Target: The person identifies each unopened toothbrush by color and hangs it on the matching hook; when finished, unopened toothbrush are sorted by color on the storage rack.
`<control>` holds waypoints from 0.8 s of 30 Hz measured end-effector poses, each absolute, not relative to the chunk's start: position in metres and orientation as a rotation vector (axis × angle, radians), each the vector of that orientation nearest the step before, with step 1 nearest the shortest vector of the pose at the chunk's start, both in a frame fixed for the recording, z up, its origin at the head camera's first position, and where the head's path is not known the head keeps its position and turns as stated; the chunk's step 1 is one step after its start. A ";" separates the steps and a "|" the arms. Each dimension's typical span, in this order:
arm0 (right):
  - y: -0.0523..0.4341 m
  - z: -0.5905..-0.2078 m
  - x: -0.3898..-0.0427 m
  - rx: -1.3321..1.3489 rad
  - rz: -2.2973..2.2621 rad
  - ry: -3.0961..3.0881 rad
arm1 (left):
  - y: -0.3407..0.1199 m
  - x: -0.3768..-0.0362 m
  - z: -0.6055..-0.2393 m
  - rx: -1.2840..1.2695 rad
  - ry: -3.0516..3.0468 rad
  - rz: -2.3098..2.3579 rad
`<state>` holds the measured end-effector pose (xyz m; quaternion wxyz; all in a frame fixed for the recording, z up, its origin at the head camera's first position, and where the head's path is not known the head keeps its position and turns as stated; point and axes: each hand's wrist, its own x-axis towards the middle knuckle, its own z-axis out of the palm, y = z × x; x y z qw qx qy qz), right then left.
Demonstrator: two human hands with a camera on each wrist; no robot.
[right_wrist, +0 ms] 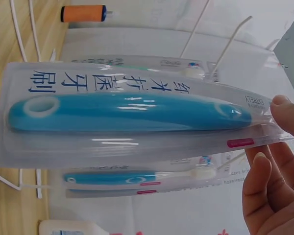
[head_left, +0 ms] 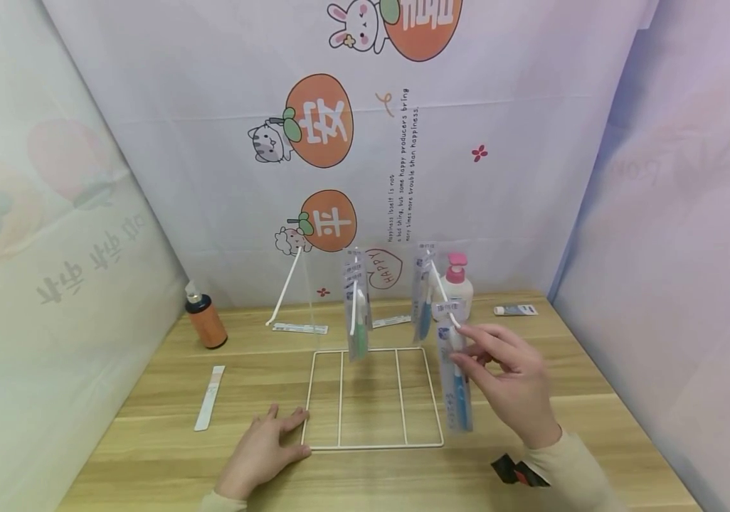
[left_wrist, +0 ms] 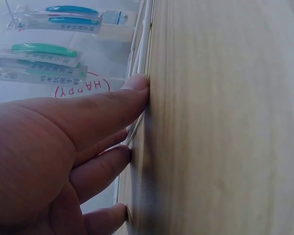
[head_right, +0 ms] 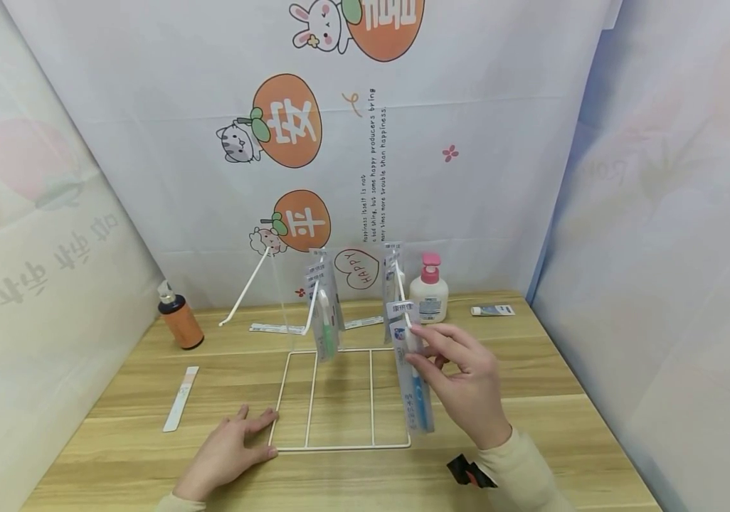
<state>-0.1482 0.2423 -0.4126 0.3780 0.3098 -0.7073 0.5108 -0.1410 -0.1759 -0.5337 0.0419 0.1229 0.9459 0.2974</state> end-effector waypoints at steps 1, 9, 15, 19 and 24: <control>0.241 -0.413 -0.151 0.783 1.307 -1.810 | -0.176 -0.141 -0.534 0.377 2.895 0.909; 0.228 -0.414 -0.174 0.682 1.213 -1.785 | -0.175 -0.141 -0.533 0.368 2.893 0.915; 0.225 -0.419 -0.197 0.601 1.076 -1.781 | -0.176 -0.141 -0.533 0.376 2.897 0.917; 0.224 -0.421 -0.211 0.585 1.035 -1.777 | -0.176 -0.141 -0.533 0.386 2.903 0.912; 0.223 -0.421 -0.223 0.584 0.998 -1.765 | -0.176 -0.141 -0.533 0.382 2.898 0.911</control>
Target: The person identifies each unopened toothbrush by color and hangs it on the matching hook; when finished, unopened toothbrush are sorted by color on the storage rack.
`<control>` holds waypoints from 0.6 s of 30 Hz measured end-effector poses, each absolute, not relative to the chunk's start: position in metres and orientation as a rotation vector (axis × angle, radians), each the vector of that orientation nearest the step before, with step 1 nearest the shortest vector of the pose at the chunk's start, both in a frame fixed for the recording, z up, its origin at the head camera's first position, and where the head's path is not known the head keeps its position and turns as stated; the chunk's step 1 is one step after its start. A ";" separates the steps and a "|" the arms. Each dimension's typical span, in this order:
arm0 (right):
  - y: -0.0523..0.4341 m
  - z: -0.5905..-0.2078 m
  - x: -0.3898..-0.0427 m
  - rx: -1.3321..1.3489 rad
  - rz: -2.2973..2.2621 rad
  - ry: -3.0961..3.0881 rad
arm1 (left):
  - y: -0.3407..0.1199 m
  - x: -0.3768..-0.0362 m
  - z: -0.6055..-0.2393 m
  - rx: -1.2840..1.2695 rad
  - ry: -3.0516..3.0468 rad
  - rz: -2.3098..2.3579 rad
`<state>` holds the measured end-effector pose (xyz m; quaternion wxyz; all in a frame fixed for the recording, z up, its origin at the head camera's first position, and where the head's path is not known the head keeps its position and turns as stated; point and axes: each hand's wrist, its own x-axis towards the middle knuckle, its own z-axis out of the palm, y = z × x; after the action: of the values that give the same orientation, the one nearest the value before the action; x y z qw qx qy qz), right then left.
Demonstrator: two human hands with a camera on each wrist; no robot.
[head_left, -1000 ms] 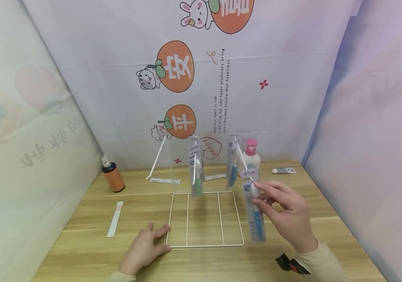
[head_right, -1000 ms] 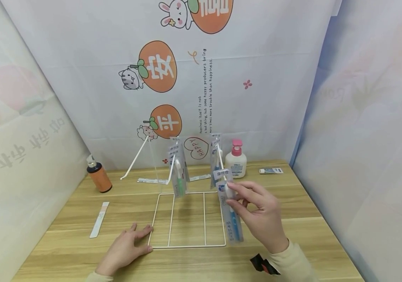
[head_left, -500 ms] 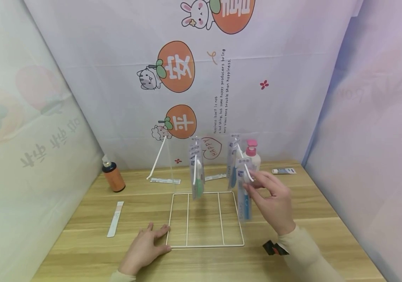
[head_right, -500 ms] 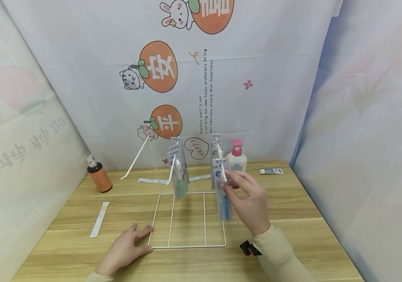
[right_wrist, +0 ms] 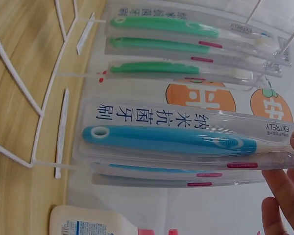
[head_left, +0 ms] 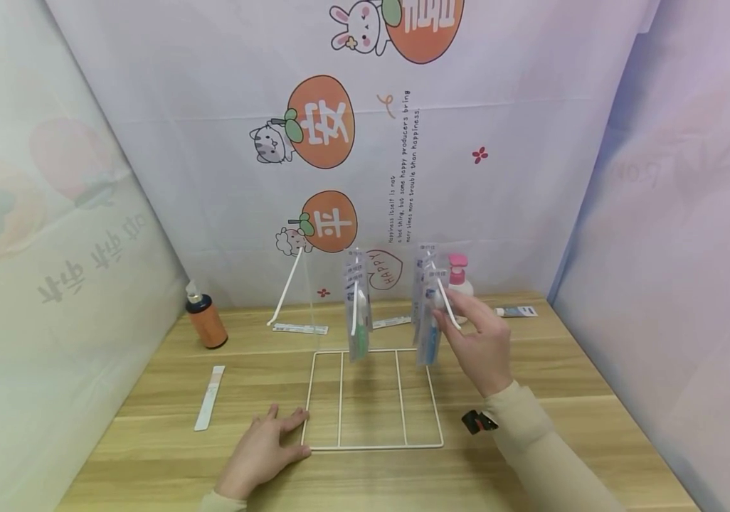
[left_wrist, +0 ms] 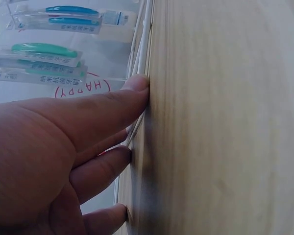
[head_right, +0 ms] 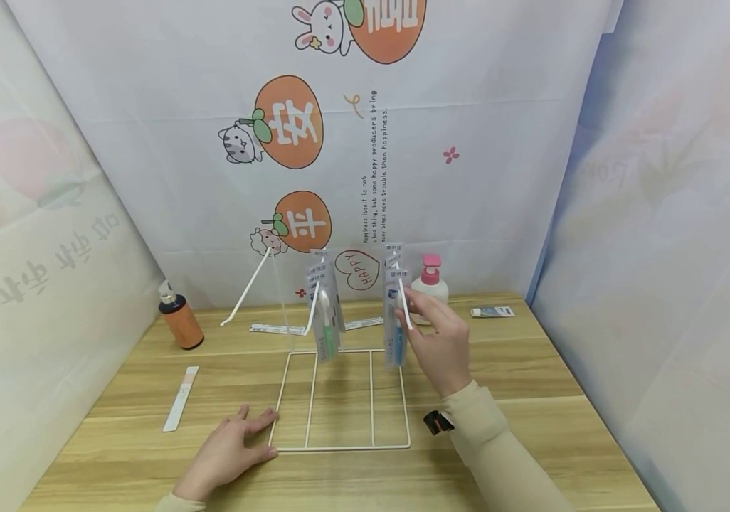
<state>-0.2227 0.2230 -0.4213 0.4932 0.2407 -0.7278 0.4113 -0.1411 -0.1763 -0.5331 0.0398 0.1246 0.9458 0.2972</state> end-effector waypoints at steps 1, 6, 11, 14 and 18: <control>0.223 -0.421 -0.224 0.584 0.988 -1.762 | -0.176 -0.141 -0.533 0.381 2.897 0.910; 0.223 -0.422 -0.231 0.586 0.959 -1.741 | -0.175 -0.142 -0.532 0.376 2.894 0.918; 0.223 -0.424 -0.236 0.585 0.943 -1.726 | -0.175 -0.142 -0.531 0.378 2.890 0.917; 0.223 -0.424 -0.238 0.585 0.934 -1.721 | -0.175 -0.143 -0.531 0.388 2.892 0.914; 0.223 -0.424 -0.239 0.599 0.937 -1.714 | -0.174 -0.144 -0.531 0.405 2.901 0.921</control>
<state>-0.2392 0.2232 -0.4243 0.5221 0.2502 -0.7154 0.3912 -0.1439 -0.1744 -0.5307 0.0358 0.1317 0.9442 0.2997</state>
